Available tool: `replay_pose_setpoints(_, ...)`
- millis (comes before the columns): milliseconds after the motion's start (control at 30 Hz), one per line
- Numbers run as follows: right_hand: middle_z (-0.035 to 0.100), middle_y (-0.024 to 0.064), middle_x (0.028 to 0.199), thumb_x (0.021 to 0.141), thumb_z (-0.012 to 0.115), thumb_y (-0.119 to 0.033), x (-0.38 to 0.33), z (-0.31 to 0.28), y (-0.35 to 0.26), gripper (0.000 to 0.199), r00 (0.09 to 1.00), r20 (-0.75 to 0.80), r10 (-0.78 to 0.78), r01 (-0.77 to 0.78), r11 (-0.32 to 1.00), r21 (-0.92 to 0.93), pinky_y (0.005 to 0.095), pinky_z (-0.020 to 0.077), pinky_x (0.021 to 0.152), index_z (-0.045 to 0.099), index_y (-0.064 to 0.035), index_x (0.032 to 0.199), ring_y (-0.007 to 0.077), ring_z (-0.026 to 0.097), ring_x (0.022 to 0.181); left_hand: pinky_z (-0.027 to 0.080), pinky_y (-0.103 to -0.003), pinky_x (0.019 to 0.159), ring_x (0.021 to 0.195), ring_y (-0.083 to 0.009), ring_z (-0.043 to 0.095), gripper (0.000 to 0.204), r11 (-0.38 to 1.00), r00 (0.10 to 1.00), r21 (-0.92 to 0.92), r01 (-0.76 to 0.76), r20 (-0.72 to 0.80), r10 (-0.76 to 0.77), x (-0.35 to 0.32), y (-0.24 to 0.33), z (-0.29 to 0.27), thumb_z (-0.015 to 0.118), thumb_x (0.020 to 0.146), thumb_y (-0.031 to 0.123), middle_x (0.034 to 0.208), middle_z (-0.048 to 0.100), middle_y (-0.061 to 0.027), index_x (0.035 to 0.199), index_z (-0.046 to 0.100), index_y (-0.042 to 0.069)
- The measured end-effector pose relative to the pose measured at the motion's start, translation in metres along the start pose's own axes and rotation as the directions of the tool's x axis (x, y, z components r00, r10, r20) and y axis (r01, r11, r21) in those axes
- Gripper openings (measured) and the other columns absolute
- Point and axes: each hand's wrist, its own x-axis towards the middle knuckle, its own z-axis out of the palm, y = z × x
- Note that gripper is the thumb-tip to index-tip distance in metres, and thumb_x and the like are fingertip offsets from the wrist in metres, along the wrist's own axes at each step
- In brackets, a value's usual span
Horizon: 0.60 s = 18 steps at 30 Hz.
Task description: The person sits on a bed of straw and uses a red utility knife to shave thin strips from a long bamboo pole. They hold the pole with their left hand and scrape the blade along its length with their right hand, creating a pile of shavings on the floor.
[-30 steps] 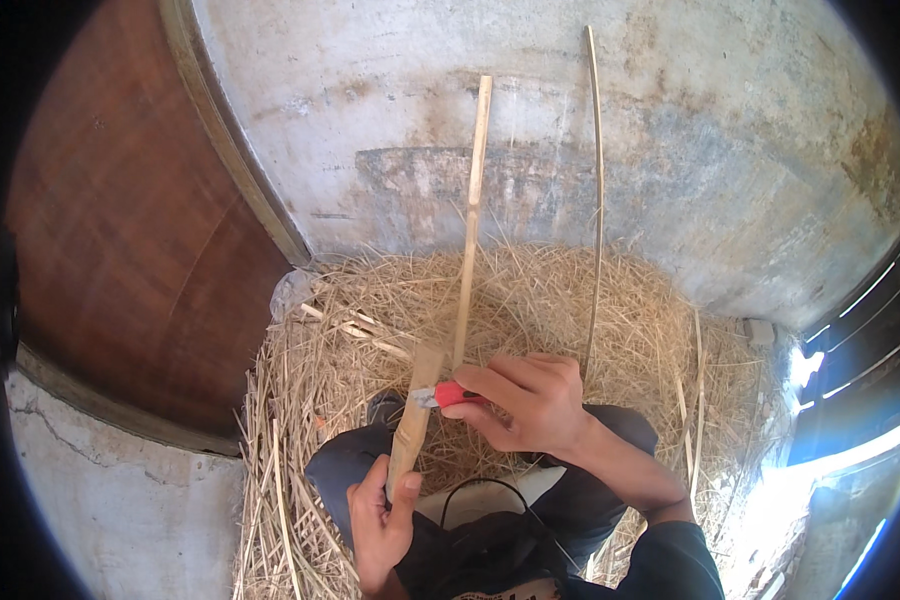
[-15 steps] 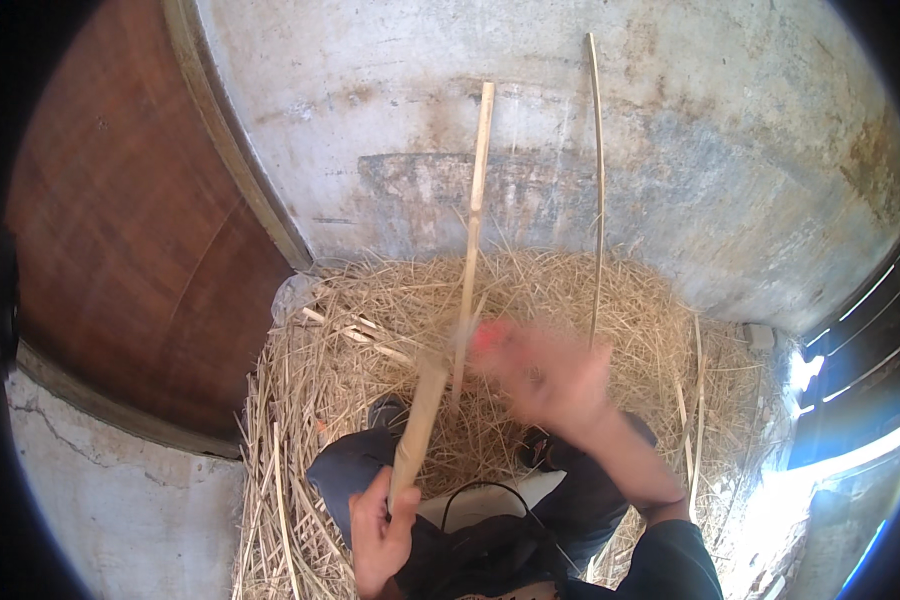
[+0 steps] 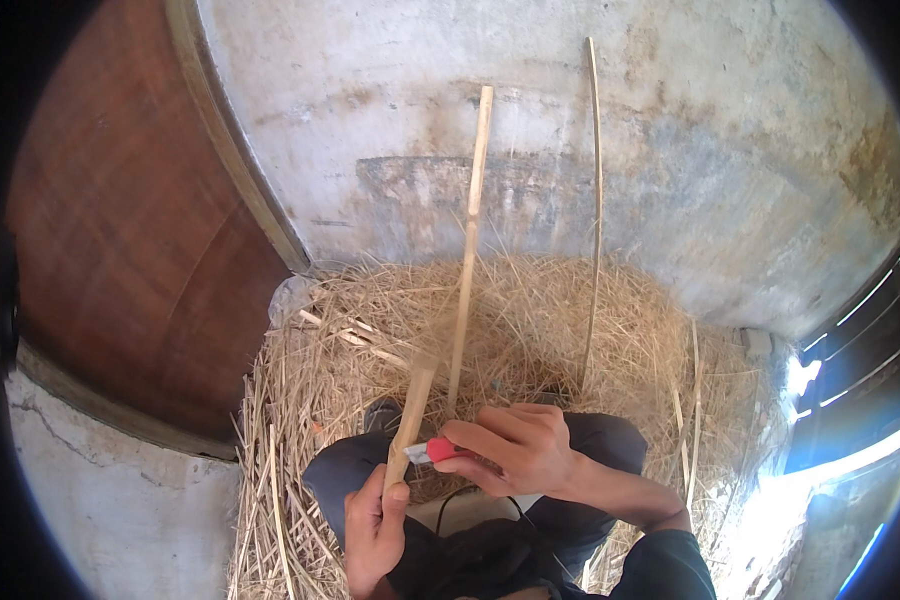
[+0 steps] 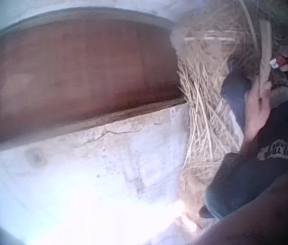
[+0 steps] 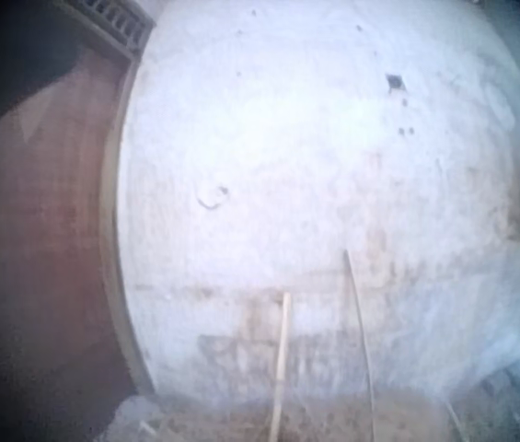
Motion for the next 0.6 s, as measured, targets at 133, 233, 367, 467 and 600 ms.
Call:
replay_pose_setpoints(133, 0.058, -0.0050, 0.067, 0.078, 0.091, -0.039, 0.001, 0.002, -0.002, 0.035, 1.000, -0.016, -0.019, 0.019, 1.000, -0.007, 0.0277, 0.0438, 0.046, 0.079, -0.0154, 0.100, 0.0135, 0.057, 0.050, 0.046, -0.040, 0.052, 0.052, -0.0369, 0.063, 0.026, 0.998, 1.000, 0.060, -0.022, 0.003, 0.022, -0.001, 0.002, 0.004, 0.067, 0.108, 0.027, 0.061, 0.055, -0.0171, 0.105, 0.061, 0.001)
replay_pose_setpoints(233, 0.059, -0.0051, 0.067, 0.078, 0.091, -0.039, 0.002, -0.001, -0.005, 0.035, 0.999, 0.010, -0.030, 0.030, 0.999, -0.014, 0.0270, 0.0433, 0.047, 0.078, -0.0154, 0.100, 0.0132, 0.057, 0.050, 0.047, -0.042, 0.052, 0.056, -0.0420, 0.065, 0.027, 0.996, 1.000, 0.083, -0.026, -0.005, 0.026, 0.000, 0.004, 0.004, 0.066, 0.108, 0.027, 0.062, 0.057, -0.0188, 0.104, 0.060, 0.001)
replay_pose_setpoints(367, 0.059, -0.0053, 0.068, 0.078, 0.091, -0.039, 0.002, -0.002, -0.003, 0.034, 0.999, -0.037, -0.026, 0.025, 0.999, -0.036, 0.0272, 0.0427, 0.047, 0.078, -0.0158, 0.099, 0.0126, 0.057, 0.050, 0.047, -0.044, 0.052, 0.058, -0.0447, 0.065, 0.028, 0.993, 0.998, 0.114, -0.038, -0.037, 0.043, 0.000, 0.009, 0.008, 0.067, 0.107, 0.028, 0.063, 0.057, -0.0206, 0.103, 0.059, 0.001)
replay_pose_setpoints(467, 0.059, -0.0055, 0.068, 0.078, 0.091, -0.040, -0.001, -0.003, -0.003, 0.035, 0.999, -0.037, -0.023, 0.021, 0.999, -0.048, 0.0272, 0.0425, 0.047, 0.078, -0.0158, 0.100, 0.0122, 0.056, 0.050, 0.043, -0.039, 0.055, 0.053, -0.0305, 0.056, 0.033, 0.995, 0.999, 0.097, 0.000, -0.038, 0.004, -0.003, 0.011, 0.010, 0.061, 0.110, 0.032, 0.065, 0.054, -0.0118, 0.100, 0.062, 0.000)
replay_pose_setpoints(600, 0.058, -0.0053, 0.066, 0.078, 0.091, -0.041, 0.000, -0.006, 0.003, 0.035, 0.999, -0.042, -0.024, 0.020, 0.996, -0.092, 0.0263, 0.0417, 0.047, 0.078, -0.0151, 0.098, 0.0117, 0.056, 0.050, 0.043, -0.039, 0.057, 0.054, -0.0295, 0.056, 0.035, 0.984, 0.994, 0.165, -0.073, -0.070, 0.085, -0.003, 0.011, 0.014, 0.060, 0.111, 0.034, 0.065, 0.052, -0.0118, 0.099, 0.061, 0.001)
